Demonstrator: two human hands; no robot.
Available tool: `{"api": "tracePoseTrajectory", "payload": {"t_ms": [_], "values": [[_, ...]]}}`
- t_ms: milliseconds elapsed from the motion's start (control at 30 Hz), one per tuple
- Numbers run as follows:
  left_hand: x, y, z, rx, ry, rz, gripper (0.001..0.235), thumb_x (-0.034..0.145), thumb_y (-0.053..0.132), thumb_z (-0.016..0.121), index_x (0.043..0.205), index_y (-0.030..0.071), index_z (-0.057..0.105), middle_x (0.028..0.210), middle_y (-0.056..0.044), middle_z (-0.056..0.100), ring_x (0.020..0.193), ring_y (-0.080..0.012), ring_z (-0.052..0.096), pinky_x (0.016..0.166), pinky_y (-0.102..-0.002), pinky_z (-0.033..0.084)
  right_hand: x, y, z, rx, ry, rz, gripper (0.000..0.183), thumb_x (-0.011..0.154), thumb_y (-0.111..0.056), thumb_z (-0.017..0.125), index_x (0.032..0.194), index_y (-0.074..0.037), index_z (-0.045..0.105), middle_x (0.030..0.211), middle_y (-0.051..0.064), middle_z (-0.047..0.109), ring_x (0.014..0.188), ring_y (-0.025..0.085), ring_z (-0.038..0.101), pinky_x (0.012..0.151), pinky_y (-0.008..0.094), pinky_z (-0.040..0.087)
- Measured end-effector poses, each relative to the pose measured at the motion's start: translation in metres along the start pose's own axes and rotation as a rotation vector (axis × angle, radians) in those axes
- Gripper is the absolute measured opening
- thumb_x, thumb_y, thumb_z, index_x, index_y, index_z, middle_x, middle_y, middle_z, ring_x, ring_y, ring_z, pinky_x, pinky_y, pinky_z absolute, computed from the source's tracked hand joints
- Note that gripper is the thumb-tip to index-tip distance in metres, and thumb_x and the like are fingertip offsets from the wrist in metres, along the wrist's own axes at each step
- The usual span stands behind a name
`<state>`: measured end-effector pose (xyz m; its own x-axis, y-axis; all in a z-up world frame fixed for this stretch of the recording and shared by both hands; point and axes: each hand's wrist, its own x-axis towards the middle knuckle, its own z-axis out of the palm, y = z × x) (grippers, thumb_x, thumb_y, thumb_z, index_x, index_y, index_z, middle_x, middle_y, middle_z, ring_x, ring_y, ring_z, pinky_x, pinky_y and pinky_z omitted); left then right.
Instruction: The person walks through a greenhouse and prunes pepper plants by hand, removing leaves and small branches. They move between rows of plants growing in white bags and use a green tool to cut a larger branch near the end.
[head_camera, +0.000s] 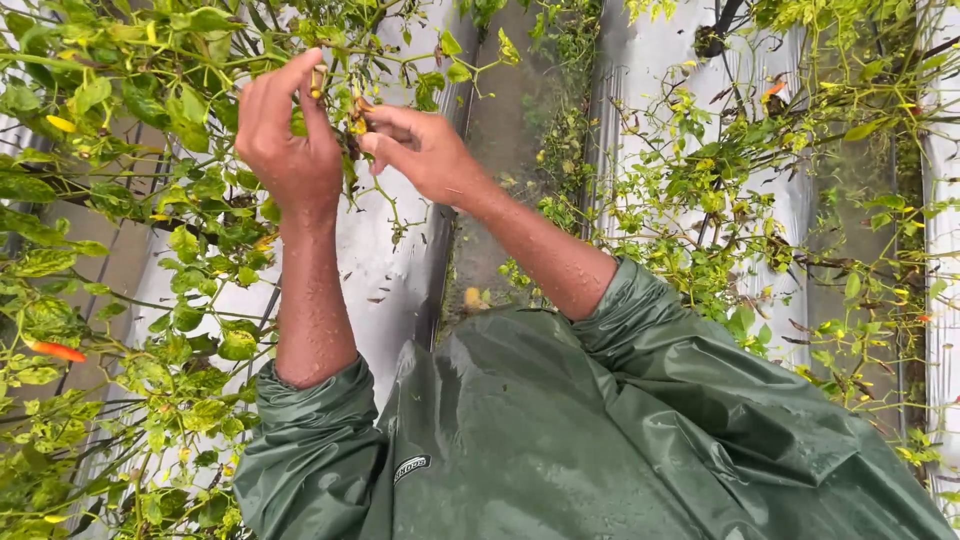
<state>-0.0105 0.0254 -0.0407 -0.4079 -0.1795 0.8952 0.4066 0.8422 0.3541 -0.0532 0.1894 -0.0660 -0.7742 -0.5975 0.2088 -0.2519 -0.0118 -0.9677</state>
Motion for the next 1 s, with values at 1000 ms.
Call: {"api": "tracePoseTrajectory", "payload": {"t_ms": [1000], "values": [[0.017,-0.01,0.041,-0.099,0.042,0.001,0.015,0.105,0.0,0.064,0.115,0.007,0.072,0.101,-0.011,0.077,0.09,-0.0229,0.072,0.075,-0.036,0.058,0.03,0.011,-0.011,0.306,0.056,0.069,0.017,0.097,-0.016,0.067,0.107,-0.002,0.065,0.088,0.011,0.079,0.065,0.012,0.066,0.075,0.029,0.059]]}}
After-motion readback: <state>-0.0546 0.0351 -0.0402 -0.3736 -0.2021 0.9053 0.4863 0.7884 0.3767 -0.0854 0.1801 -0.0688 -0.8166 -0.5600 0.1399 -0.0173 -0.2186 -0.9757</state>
